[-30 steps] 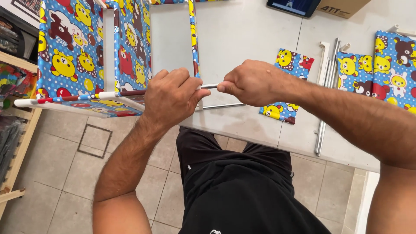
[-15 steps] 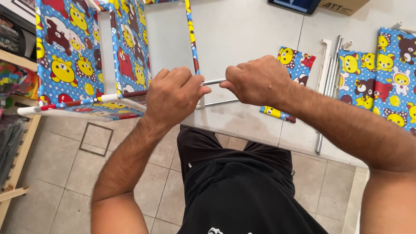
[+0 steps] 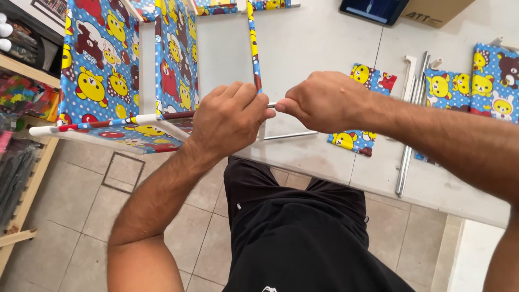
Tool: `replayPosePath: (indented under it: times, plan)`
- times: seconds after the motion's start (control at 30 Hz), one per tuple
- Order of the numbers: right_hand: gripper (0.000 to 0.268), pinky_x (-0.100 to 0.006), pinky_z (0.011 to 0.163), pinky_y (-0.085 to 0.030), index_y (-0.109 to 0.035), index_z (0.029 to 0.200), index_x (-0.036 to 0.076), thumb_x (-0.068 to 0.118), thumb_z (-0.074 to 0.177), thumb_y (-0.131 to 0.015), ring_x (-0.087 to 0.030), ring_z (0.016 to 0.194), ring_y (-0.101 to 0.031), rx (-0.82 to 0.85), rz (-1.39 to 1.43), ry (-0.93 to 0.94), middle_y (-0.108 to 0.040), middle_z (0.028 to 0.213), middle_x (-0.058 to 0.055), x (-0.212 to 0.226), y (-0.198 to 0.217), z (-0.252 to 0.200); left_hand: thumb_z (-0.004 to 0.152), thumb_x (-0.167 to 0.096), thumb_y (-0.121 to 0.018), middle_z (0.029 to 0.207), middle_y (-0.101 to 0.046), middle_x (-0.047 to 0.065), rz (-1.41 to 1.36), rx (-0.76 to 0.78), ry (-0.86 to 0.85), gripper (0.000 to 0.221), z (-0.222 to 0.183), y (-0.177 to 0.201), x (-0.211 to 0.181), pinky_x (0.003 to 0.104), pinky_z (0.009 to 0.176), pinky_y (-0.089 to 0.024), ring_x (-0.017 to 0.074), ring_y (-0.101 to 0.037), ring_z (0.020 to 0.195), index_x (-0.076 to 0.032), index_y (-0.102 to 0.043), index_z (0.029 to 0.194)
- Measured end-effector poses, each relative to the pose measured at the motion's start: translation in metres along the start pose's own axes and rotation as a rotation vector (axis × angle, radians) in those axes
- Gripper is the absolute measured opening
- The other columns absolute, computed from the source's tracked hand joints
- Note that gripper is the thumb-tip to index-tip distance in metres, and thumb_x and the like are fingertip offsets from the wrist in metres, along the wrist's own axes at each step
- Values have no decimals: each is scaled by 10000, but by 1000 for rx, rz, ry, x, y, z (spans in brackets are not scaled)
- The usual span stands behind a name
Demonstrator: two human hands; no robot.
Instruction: Assembling a multi-tiered storage shelf by connecting metal rods, plastic frames, and fabric panels.
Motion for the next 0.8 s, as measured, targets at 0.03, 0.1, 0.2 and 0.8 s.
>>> replayPosePath:
  times: [0.03, 0.1, 0.2, 0.8]
  plan:
    - [652, -477, 662, -521, -617, 680, 89, 520, 1094, -357, -404, 583, -631, -54, -81, 28, -563, 515, -174, 2, 4, -4, 1115, -345, -380, 797, -458, 1, -17, 0, 5, 354, 4, 2, 1, 299, 628, -485, 187, -573, 699, -133, -594, 928]
    - [667, -500, 654, -522, -610, 697, 74, 535, 1098, -341, -438, 585, -633, -102, -155, 57, -561, 514, -199, 2, 5, -10, 1113, -340, -383, 796, -460, -2, -39, 7, 13, 349, 8, 4, 1, 299, 626, -491, 187, -581, 703, -137, -591, 920]
    - [651, -461, 646, -554, -628, 723, 91, 510, 1123, -331, -376, 575, -673, -225, -258, 108, -603, 535, -158, -2, 8, -13, 1103, -353, -429, 799, -442, -4, -55, 5, 30, 334, 15, 4, 3, 297, 632, -498, 183, -568, 693, -136, -593, 909]
    - [477, -335, 585, -467, -519, 824, 189, 531, 1131, -389, -194, 594, -539, -1190, -631, 433, -436, 694, 29, -24, -2, -23, 1092, -303, -520, 798, -519, 54, -177, 154, 64, 309, 49, 23, 14, 316, 609, -512, 197, -620, 670, -105, -686, 922]
Point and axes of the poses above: each hand's wrist, its own z-axis towards the middle knuckle, its own y-axis out of the back of the hand, x = y × z, the point moved 3 cm from there along z, towards the middle knuckle
